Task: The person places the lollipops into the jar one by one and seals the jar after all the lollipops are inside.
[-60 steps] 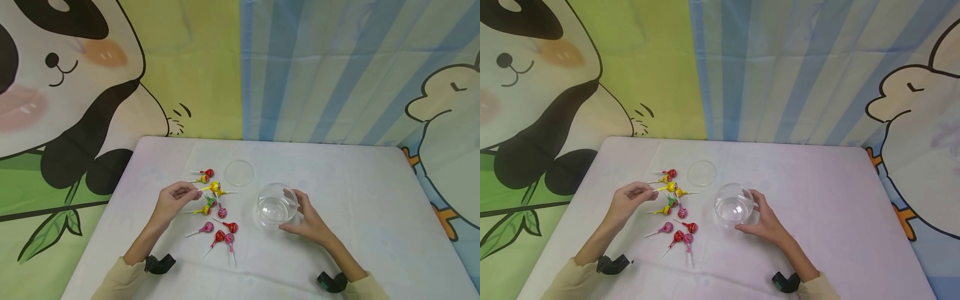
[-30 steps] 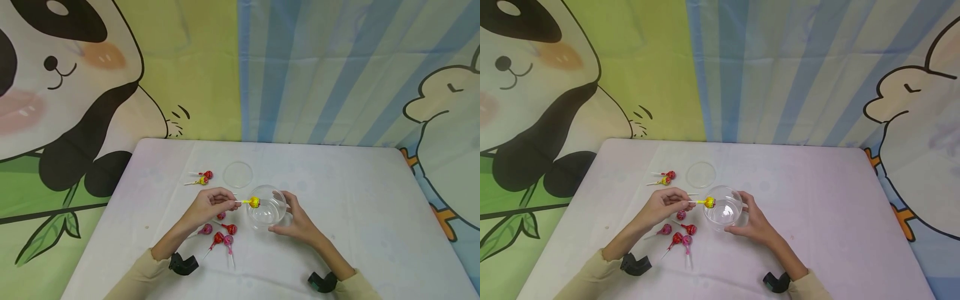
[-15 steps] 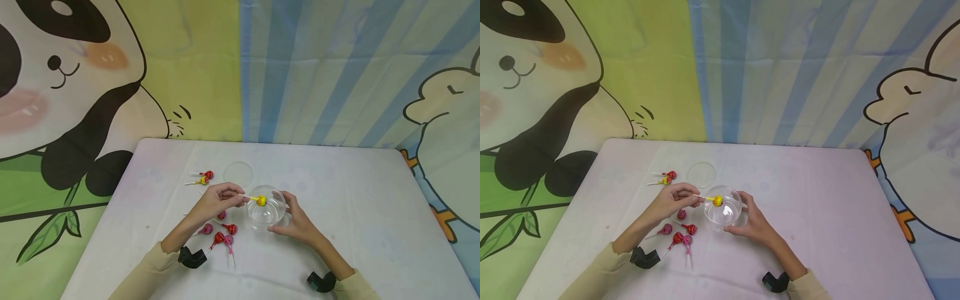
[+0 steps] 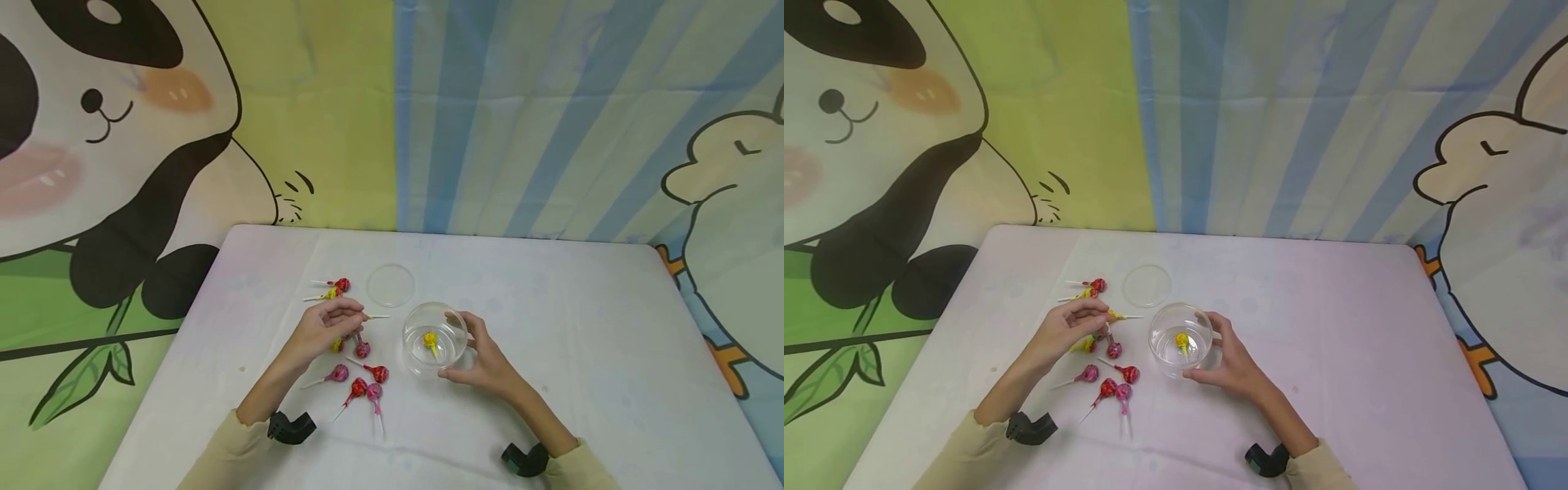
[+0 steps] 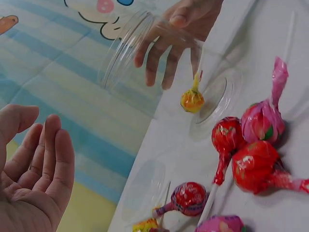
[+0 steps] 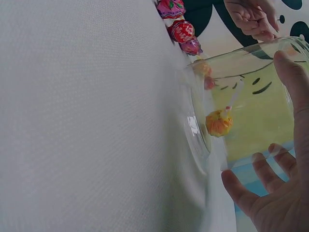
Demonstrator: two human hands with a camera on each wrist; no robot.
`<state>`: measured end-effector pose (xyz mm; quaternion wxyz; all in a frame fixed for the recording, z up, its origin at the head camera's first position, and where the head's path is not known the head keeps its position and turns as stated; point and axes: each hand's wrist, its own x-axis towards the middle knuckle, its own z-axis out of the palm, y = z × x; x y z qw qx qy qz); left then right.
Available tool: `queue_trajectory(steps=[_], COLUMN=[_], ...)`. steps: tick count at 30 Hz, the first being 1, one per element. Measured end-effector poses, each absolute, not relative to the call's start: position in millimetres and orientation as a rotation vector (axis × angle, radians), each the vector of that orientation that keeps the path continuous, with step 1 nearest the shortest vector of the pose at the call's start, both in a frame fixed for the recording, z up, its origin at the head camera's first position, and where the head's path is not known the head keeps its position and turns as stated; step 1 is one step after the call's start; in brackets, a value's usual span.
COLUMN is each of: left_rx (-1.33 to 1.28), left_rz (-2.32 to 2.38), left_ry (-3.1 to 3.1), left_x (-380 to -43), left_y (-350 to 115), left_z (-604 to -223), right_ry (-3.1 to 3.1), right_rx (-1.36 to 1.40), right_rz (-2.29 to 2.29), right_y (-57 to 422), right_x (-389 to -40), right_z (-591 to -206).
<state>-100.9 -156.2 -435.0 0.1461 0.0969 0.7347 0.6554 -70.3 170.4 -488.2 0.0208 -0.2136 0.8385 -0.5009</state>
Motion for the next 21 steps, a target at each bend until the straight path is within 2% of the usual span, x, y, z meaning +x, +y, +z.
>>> queue_trajectory(steps=[21], left_rx=[0.223], left_rz=[1.888], left_ry=[2.138], left_x=[-87], left_y=[-177], left_z=[-442], right_ry=[2.6], right_rx=[-0.686], right_rz=[-1.557], right_y=[169], right_x=[-71], right_z=[-490])
